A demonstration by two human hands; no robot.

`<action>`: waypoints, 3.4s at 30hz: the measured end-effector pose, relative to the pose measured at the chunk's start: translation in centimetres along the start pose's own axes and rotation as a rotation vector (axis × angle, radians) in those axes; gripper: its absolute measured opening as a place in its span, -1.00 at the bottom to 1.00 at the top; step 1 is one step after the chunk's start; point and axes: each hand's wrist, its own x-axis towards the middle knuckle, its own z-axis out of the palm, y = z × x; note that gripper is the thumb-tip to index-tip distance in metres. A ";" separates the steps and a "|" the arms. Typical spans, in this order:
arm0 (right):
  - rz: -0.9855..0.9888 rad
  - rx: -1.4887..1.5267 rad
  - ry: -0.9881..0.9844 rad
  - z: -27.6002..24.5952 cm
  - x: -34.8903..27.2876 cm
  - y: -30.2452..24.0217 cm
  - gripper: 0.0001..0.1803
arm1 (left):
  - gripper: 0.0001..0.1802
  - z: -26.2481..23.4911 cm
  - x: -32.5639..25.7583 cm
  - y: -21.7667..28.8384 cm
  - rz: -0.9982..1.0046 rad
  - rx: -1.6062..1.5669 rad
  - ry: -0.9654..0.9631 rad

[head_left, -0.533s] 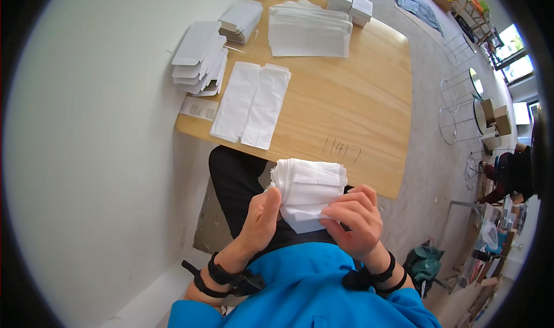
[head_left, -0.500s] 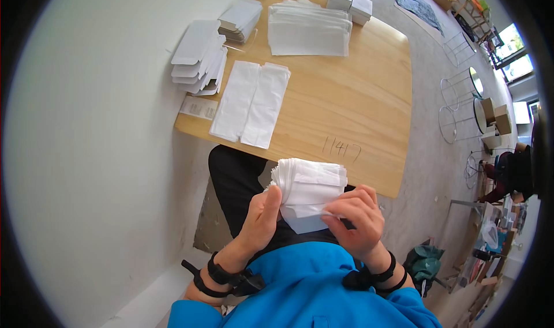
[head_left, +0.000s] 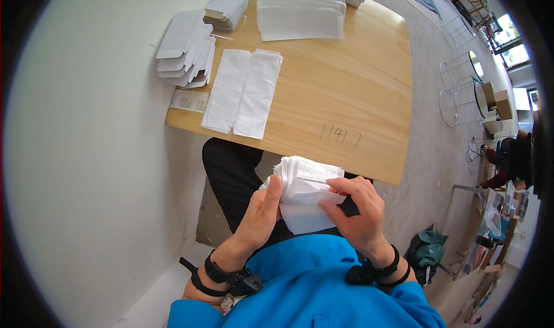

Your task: Folding and organizing stacks of white rectangular papers or cloths on a wooden table.

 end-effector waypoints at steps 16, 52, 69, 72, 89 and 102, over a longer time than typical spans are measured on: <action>-0.464 -0.242 -0.058 -0.7 -0.5 0.0 -0.76 | -0.21 0.5 0.1 -0.9 0.080 -0.054 0.042; 0.039 -0.041 -0.189 -0.6 -2.3 1.7 -0.65 | -0.21 1.3 0.7 -2.0 -0.279 -0.217 -0.128; 0.012 -0.001 -0.261 -0.6 -2.1 1.1 -0.81 | -0.19 0.6 0.5 -3.1 -0.242 -0.097 -0.143; -0.005 -0.030 -0.250 -0.3 -2.2 1.0 -0.79 | -0.19 0.5 0.5 -3.4 -0.207 -0.067 -0.166; 0.249 0.128 -0.192 0.4 -3.2 0.8 -0.64 | -0.18 0.8 0.5 -3.8 -0.213 -0.053 -0.111; 0.198 0.048 -0.223 0.1 -3.1 1.1 -0.86 | -0.21 1.2 0.5 -3.0 -0.201 -0.128 -0.071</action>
